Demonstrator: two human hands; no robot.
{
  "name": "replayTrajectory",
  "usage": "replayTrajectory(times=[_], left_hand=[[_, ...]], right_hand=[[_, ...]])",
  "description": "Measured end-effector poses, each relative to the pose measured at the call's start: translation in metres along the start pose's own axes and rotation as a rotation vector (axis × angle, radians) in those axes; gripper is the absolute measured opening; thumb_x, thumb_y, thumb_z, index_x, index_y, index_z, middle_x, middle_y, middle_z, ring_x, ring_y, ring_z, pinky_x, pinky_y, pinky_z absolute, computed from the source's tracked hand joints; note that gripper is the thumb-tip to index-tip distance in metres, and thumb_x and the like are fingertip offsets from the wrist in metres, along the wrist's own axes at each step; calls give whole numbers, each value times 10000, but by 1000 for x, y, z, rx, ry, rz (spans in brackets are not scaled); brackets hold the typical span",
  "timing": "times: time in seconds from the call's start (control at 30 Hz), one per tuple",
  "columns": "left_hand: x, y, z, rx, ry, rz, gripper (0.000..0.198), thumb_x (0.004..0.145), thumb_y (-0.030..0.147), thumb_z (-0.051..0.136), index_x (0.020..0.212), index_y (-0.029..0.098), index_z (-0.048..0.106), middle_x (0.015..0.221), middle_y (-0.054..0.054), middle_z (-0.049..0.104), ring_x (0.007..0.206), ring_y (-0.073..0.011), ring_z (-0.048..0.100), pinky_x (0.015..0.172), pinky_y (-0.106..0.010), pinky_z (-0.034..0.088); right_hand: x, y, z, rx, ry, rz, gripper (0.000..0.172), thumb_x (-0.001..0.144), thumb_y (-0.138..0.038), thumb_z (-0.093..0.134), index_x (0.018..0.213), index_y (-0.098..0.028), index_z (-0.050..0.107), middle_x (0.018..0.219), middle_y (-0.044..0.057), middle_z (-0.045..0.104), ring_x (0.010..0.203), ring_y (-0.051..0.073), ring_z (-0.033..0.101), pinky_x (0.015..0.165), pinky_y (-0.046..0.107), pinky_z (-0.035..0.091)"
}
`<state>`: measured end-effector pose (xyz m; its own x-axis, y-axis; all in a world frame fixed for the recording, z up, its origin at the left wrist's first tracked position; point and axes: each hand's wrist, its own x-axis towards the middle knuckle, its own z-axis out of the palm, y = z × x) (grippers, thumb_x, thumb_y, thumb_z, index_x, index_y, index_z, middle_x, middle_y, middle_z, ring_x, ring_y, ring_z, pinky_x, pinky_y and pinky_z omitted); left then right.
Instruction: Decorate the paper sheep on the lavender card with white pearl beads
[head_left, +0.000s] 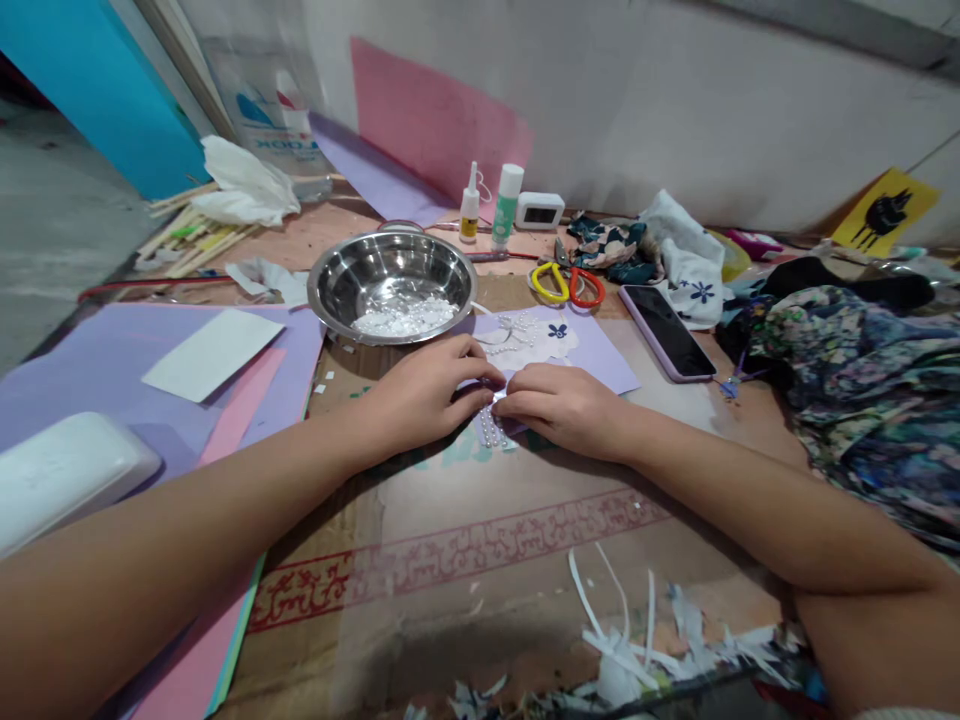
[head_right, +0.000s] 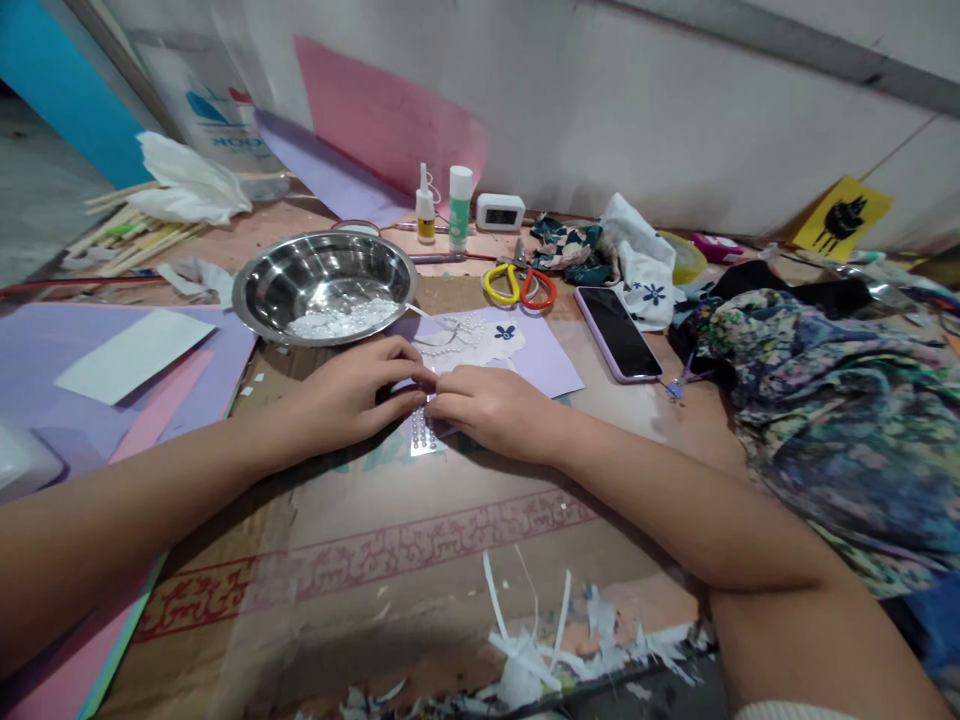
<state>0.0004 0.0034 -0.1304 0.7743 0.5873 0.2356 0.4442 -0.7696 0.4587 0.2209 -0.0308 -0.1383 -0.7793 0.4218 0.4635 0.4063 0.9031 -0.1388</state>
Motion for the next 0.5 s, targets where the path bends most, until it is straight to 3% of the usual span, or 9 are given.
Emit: replayTrajectory(times=[0.5], left_hand=[[0,0,-1,-1,-6,-11,217,939,228,558,1074,187,723,1025,-68,626,965,-206,611,877,-355,493]], right_hand=[[-1,-5,-5,43,25,17,205,962,-148,461,945,-136,665,826,88,687,733,177,595,663,296,503]])
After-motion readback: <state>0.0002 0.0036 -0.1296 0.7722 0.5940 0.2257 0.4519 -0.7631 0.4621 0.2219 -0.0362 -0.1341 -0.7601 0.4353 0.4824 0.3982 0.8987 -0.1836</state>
